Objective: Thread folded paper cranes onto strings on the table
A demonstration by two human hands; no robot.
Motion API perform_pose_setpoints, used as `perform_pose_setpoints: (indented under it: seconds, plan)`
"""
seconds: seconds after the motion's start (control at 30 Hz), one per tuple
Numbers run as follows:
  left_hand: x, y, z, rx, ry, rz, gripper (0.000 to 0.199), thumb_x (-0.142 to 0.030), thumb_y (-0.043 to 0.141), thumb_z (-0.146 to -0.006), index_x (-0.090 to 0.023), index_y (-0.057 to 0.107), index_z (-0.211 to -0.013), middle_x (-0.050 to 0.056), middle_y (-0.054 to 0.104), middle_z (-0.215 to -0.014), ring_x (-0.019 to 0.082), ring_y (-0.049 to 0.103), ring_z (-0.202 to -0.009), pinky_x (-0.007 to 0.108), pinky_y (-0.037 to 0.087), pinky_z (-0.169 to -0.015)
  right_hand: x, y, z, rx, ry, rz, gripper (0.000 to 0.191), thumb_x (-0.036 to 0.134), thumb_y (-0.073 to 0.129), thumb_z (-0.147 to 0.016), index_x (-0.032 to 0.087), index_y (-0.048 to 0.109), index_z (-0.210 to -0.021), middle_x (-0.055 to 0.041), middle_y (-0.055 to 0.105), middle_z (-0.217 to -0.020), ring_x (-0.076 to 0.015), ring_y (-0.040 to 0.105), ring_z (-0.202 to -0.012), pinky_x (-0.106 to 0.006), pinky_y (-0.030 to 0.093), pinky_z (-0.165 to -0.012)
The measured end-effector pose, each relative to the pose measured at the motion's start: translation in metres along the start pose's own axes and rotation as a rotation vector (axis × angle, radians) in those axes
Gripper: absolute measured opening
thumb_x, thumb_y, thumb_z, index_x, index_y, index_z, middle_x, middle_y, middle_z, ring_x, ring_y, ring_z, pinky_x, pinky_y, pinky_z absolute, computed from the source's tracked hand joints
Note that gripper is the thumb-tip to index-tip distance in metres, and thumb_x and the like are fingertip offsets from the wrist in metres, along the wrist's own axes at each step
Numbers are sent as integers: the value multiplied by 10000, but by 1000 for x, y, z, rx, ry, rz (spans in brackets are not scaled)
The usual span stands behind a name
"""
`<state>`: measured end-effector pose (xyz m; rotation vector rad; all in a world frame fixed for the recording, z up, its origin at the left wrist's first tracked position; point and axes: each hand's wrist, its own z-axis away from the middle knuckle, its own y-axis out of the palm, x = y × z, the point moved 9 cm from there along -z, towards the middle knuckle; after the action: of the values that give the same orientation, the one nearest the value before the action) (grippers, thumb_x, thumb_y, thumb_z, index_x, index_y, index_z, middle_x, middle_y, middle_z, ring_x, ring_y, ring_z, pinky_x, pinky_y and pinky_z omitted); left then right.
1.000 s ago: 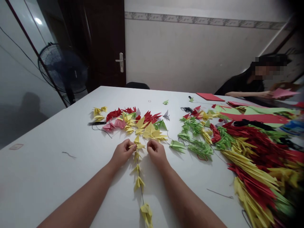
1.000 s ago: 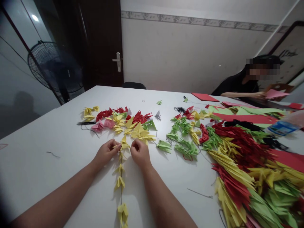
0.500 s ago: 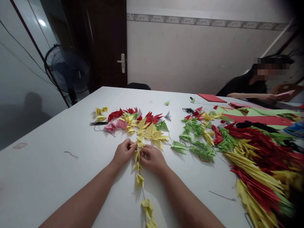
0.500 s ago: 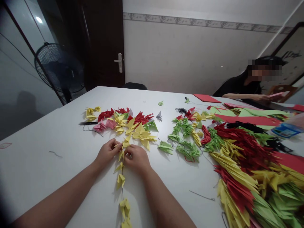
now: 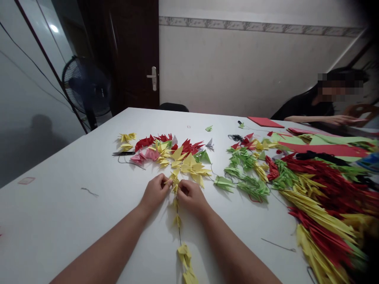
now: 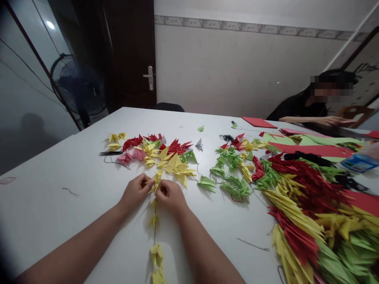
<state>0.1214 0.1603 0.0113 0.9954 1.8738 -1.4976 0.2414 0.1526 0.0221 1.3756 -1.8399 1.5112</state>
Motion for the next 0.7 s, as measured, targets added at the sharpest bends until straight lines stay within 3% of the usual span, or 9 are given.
perform_pose_setpoints:
  seconds: [0.2, 0.33, 0.5, 0.7]
  plan:
    - [-19, -11, 6, -99, 211, -1, 151, -338, 459, -794, -194, 492, -829, 31, 547, -847, 158, 508, -778, 276, 420, -678, -15, 3, -3, 64, 175, -159, 175, 253, 463, -640, 184, 360, -517, 59, 331, -486, -75, 305, -488, -203, 242, -464]
    - [-34, -5, 11, 42, 323, 21, 213, -400, 538, -749, -193, 506, -785, 21, 534, -794, 165, 498, -783, 276, 404, -712, -22, 5, -4, 97, 229, -254, 152, 238, 486, -615, 179, 385, -518, 61, 348, -490, -75, 315, -497, -203, 243, -469]
    - [-23, 6, 9, 188, 164, 189, 269, -431, 467, -792, -180, 517, -710, 7, 513, -687, 141, 473, -667, 228, 367, -562, -27, 10, -4, 137, 260, -458, 180, 270, 552, -626, 178, 417, -551, 49, 457, -508, -81, 394, -504, -209, 300, -490]
    - [-13, 13, 8, 241, 77, 301, 261, -422, 503, -770, -164, 525, -740, 2, 525, -696, 131, 477, -653, 220, 374, -550, -25, 17, -2, 211, 278, -637, 284, 337, 638, -627, 183, 405, -575, 38, 518, -536, -88, 452, -511, -218, 340, -508]
